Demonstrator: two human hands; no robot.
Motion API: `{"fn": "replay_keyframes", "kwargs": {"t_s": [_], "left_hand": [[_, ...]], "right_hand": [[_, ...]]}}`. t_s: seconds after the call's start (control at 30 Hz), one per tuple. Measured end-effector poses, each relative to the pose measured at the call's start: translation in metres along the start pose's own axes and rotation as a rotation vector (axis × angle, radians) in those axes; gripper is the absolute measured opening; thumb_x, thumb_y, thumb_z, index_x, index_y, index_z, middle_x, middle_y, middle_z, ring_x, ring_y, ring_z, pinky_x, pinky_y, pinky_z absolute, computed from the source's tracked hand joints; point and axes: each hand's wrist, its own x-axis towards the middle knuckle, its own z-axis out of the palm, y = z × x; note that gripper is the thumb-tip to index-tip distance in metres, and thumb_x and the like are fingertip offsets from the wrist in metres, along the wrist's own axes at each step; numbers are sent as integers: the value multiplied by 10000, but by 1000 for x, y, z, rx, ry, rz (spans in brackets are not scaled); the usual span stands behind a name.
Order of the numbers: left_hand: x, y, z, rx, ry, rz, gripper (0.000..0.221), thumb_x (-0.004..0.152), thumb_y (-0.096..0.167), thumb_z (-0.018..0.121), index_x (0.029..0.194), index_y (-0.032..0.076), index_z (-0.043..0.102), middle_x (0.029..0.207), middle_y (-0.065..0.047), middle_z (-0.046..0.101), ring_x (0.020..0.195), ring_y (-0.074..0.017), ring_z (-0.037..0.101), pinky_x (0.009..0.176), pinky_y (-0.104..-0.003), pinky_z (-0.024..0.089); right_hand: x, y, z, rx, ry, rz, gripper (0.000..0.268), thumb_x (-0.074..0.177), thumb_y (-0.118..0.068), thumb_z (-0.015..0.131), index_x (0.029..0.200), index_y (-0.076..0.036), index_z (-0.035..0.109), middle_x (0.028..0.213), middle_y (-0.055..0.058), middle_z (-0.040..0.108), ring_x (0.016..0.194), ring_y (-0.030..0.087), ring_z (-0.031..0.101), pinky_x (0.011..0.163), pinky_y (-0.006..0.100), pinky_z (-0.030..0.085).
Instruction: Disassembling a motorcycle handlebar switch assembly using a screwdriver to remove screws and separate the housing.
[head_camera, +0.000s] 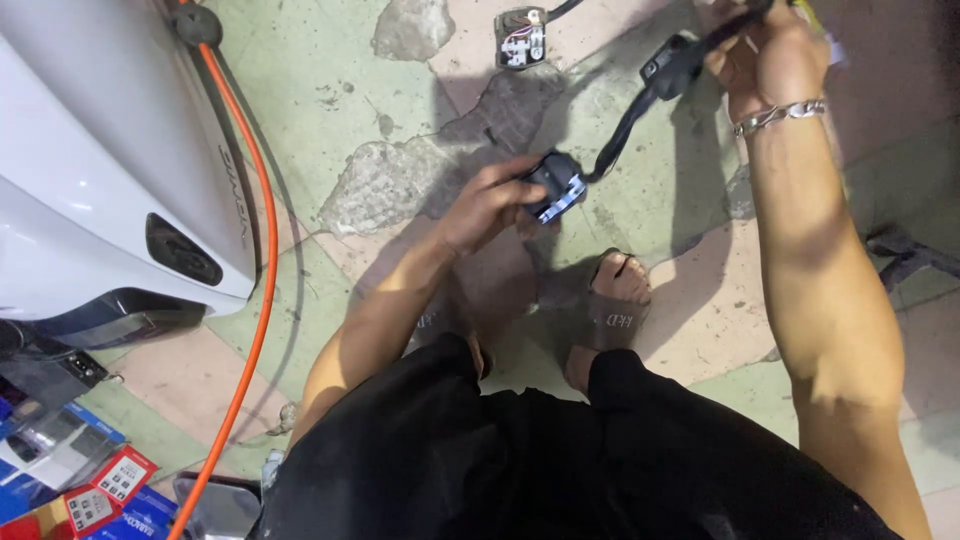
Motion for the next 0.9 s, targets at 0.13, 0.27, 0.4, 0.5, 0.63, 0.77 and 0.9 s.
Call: {"fn": "replay_keyframes", "kwargs": {"t_s": [0.13, 0.27, 0.4, 0.5, 0.63, 0.77, 0.9], "left_hand": [[0, 8, 9, -30, 46, 30, 599, 894, 153, 675, 1414, -68, 479, 1090, -169, 662, 849, -227, 702, 615, -270, 504], [14, 2, 0, 4, -4, 81, 747, 846, 49, 708, 1492, 26, 334, 1173, -183, 638, 866, -329, 752, 582, -281, 524], [30, -1, 5, 121, -86, 185, 581, 849, 39, 679, 1343, 33, 374, 1211, -221, 705, 838, -307, 773, 519, -255, 508], [34, 8, 16, 146, -127, 218, 720, 862, 75, 738, 1456, 9, 337, 1200, -245, 705, 926, -317, 758, 847, -442, 680], [34, 22, 22, 9, -105, 67, 773, 957, 448, 522, 1547, 9, 286, 1292, -229, 633, 1045, -360, 741, 618, -323, 601], [35, 22, 20, -127, -160, 105, 607, 1091, 457, 377, 1556, 67, 379, 1354, -210, 653, 1157, -299, 713, 711, -302, 593], [42, 12, 18, -241, -13, 200, 599, 1042, 370, 487, 1503, 2, 380, 1115, -307, 688, 915, -366, 757, 623, -419, 636]], "right_hand": [[-9, 32, -49, -898, -75, -529, 207, 948, -184, 675, 1091, -36, 698, 944, 89, 745, 777, 171, 714, 678, 289, 615], [-38, 58, -104, -1643, 121, -628, 476, 880, -189, 794, 1257, 12, 586, 1147, 234, 497, 1037, 402, 527, 842, 522, 498], [-40, 67, -137, -1678, 207, -719, 340, 917, -137, 773, 1184, -7, 608, 1150, 223, 496, 978, 421, 522, 900, 510, 394], [-35, 60, -177, -1778, 234, -691, 173, 986, -141, 754, 1126, -54, 701, 1053, 120, 654, 929, 274, 599, 891, 416, 386], [-113, 7, -134, -1411, -146, -579, 127, 1131, 41, 596, 1165, 42, 719, 809, 92, 644, 609, 182, 551, 555, 314, 477], [-192, -14, -120, -1276, -591, -227, 339, 1172, -211, 296, 1127, 54, 502, 912, 154, 635, 540, 161, 600, 454, 252, 535], [-253, 25, -141, -732, -414, 213, 328, 1101, -227, 430, 971, -11, 641, 442, 123, 541, 299, 208, 528, 385, 284, 414]]}}
